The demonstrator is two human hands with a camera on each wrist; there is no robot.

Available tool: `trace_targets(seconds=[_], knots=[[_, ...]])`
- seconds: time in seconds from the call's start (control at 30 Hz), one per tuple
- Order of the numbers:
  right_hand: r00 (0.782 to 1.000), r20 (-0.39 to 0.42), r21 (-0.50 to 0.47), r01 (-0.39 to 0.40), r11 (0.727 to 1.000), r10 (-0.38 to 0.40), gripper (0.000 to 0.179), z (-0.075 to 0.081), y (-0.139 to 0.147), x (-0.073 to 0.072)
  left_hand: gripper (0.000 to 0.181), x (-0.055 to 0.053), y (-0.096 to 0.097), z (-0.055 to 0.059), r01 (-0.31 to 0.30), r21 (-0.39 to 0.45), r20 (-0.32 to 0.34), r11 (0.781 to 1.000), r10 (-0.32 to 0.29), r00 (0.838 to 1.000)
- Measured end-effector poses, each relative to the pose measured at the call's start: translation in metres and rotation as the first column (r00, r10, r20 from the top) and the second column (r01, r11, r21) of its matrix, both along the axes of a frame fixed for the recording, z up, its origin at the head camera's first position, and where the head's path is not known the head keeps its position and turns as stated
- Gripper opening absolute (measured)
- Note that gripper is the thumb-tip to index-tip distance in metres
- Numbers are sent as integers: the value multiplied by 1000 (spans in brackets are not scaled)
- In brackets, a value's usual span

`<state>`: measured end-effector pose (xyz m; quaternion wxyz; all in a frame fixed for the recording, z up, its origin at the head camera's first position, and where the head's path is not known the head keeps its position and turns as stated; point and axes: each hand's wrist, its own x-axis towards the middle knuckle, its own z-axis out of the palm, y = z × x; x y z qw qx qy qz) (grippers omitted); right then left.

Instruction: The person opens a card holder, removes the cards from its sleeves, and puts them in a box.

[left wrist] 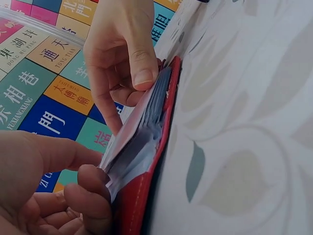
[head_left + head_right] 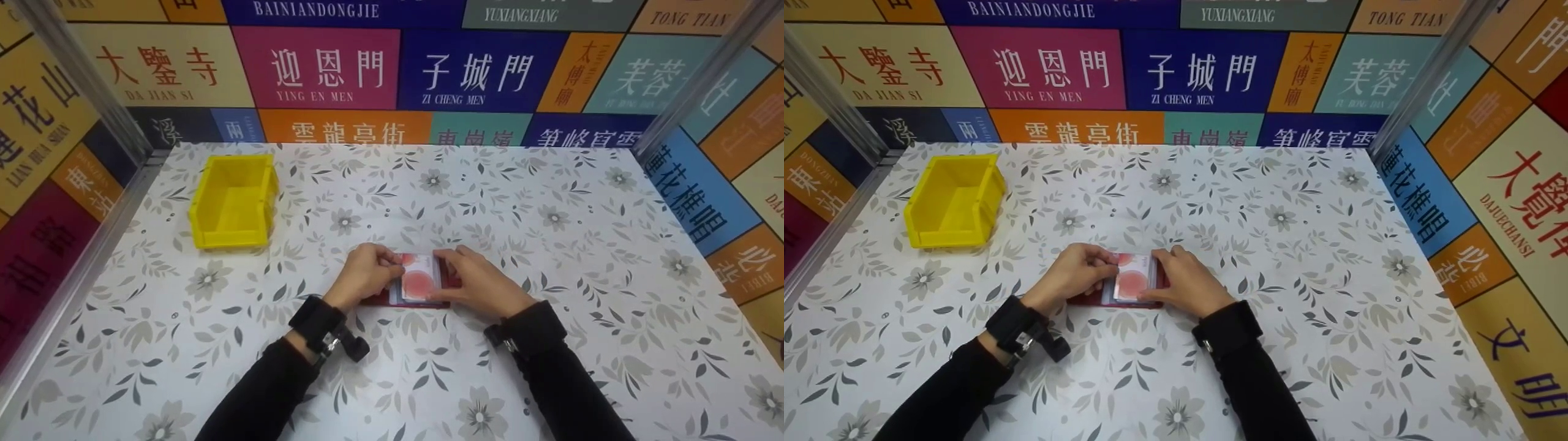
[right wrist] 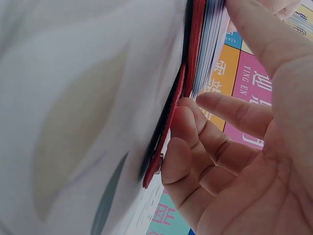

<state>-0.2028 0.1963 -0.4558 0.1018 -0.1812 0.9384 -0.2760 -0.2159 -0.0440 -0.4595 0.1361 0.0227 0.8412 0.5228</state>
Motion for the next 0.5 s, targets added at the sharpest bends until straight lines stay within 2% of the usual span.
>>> trace_targets(seconds=[0.17,0.5], knots=[[1000,-1,1,3,1000,-3,94,0,0,1,7,-1,1,-1,-16,55,82,998,11,997],[1000,1,-7,-10,1000,10,90,1,0,-1,13,-2,-2,-2,-7,150,153,989,-16,988]])
